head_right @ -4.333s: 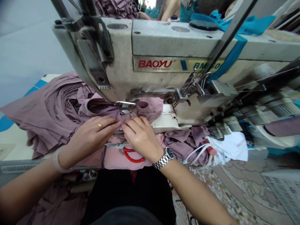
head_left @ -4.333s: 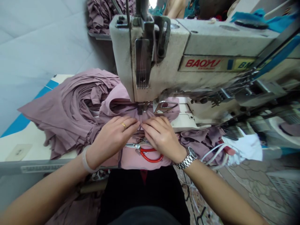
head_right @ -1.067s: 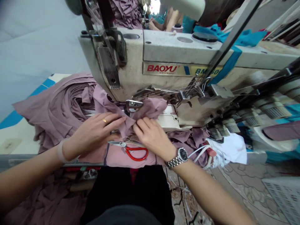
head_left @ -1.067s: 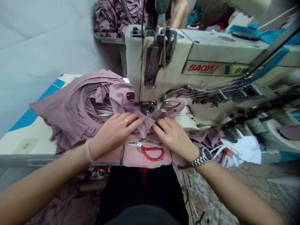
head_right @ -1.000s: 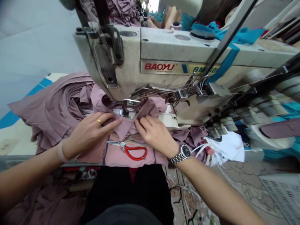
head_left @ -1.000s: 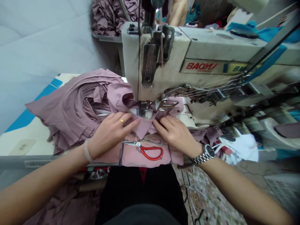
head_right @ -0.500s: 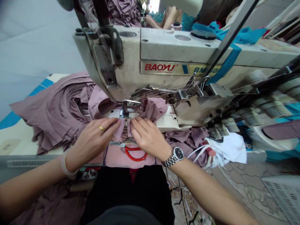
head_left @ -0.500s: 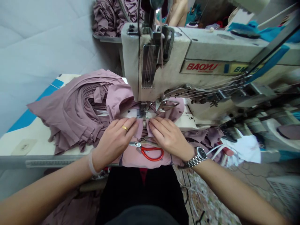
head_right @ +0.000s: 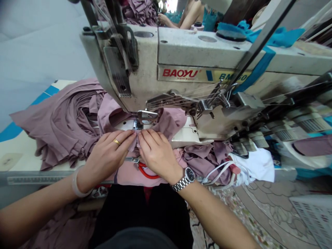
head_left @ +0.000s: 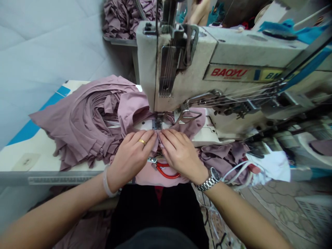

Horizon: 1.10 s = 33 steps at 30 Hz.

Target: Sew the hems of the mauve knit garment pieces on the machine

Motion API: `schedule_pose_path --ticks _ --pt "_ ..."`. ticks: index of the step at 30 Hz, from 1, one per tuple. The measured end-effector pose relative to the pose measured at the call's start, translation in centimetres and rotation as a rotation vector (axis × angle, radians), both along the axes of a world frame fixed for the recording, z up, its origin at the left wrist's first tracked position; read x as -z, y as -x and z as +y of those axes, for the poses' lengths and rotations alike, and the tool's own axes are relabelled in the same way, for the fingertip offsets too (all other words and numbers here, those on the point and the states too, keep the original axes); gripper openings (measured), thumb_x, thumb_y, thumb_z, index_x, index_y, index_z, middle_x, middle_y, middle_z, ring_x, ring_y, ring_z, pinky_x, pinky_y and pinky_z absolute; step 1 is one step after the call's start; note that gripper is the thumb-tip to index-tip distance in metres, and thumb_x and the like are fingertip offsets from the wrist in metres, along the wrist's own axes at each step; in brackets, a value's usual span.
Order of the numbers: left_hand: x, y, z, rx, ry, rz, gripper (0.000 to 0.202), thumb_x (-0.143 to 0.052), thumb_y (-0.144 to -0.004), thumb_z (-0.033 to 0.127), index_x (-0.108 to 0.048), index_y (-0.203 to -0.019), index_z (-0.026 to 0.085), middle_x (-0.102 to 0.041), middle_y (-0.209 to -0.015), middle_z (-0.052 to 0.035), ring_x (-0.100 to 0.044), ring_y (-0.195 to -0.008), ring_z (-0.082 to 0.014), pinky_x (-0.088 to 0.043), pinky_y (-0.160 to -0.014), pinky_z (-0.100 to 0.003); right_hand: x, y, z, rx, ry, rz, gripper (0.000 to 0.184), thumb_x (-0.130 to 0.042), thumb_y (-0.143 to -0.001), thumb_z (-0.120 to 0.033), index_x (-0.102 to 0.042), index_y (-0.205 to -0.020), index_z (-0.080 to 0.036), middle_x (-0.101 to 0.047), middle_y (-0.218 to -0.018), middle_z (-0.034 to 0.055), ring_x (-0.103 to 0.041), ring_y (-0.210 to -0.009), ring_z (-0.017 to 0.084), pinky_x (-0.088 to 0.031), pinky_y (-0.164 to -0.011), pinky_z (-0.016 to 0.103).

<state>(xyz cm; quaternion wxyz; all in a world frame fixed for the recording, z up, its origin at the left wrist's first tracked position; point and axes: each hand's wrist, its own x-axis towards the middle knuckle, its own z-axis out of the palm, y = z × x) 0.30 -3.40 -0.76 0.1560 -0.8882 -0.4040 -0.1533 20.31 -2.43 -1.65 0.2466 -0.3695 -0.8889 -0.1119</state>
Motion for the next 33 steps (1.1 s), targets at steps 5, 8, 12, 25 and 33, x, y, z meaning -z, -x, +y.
schedule_pose_path --ticks 5,8,12,25,33 --pt "-0.1 -0.3 -0.2 -0.031 0.011 0.0 0.041 -0.048 -0.093 0.013 -0.054 -0.133 0.009 -0.058 -0.131 -0.0147 -0.056 -0.111 -0.0272 -0.047 -0.089 -0.041 -0.1 0.2 0.0 0.031 0.025 -0.018 0.038 -0.046 -0.096 -0.022 -0.059 -0.125 -0.003 -0.06 -0.128 0.0184 -0.052 -0.119 0.03 -0.048 -0.096 0.045" --pt "-0.2 -0.5 0.0 -0.027 0.014 -0.021 0.038 -0.047 -0.093 0.013 -0.056 -0.13 0.01 -0.058 -0.13 -0.0153 -0.055 -0.112 -0.0271 -0.047 -0.09 -0.041 -0.1 0.3 0.0 0.032 0.014 -0.037 0.038 -0.045 -0.096 -0.022 -0.058 -0.126 -0.002 -0.06 -0.128 0.0184 -0.052 -0.118 0.03 -0.048 -0.094 0.045" --pt "-0.1 -0.7 0.2 -0.026 0.028 -0.038 0.041 -0.044 -0.092 0.011 -0.053 -0.132 0.007 -0.058 -0.129 -0.0166 -0.055 -0.111 -0.0272 -0.047 -0.088 -0.04 -0.4 0.3 0.0 0.032 -0.022 -0.059 0.036 -0.044 -0.096 -0.02 -0.06 -0.123 -0.001 -0.061 -0.126 0.0197 -0.054 -0.114 0.031 -0.049 -0.09 0.045" --pt "-0.2 -0.5 1.0 -0.026 0.019 -0.027 0.039 -0.044 -0.093 0.012 -0.053 -0.13 0.006 -0.058 -0.129 -0.0161 -0.055 -0.112 -0.0277 -0.047 -0.088 -0.04 -0.1 0.3 0.6 0.061 0.055 -0.048 0.038 -0.043 -0.098 -0.023 -0.057 -0.128 -0.004 -0.058 -0.133 0.0147 -0.05 -0.121 0.03 -0.044 -0.097 0.045" --pt "0.3 0.0 1.8 0.016 0.067 -0.023 0.039 -0.049 -0.094 0.017 -0.051 -0.132 0.007 -0.054 -0.134 -0.0175 -0.052 -0.119 -0.0287 -0.047 -0.096 -0.042 -0.4 0.8 1.2 0.106 0.084 -0.045 0.039 -0.041 -0.098 -0.025 -0.056 -0.128 -0.005 -0.058 -0.134 0.0137 -0.049 -0.122 0.029 -0.041 -0.097 0.046"
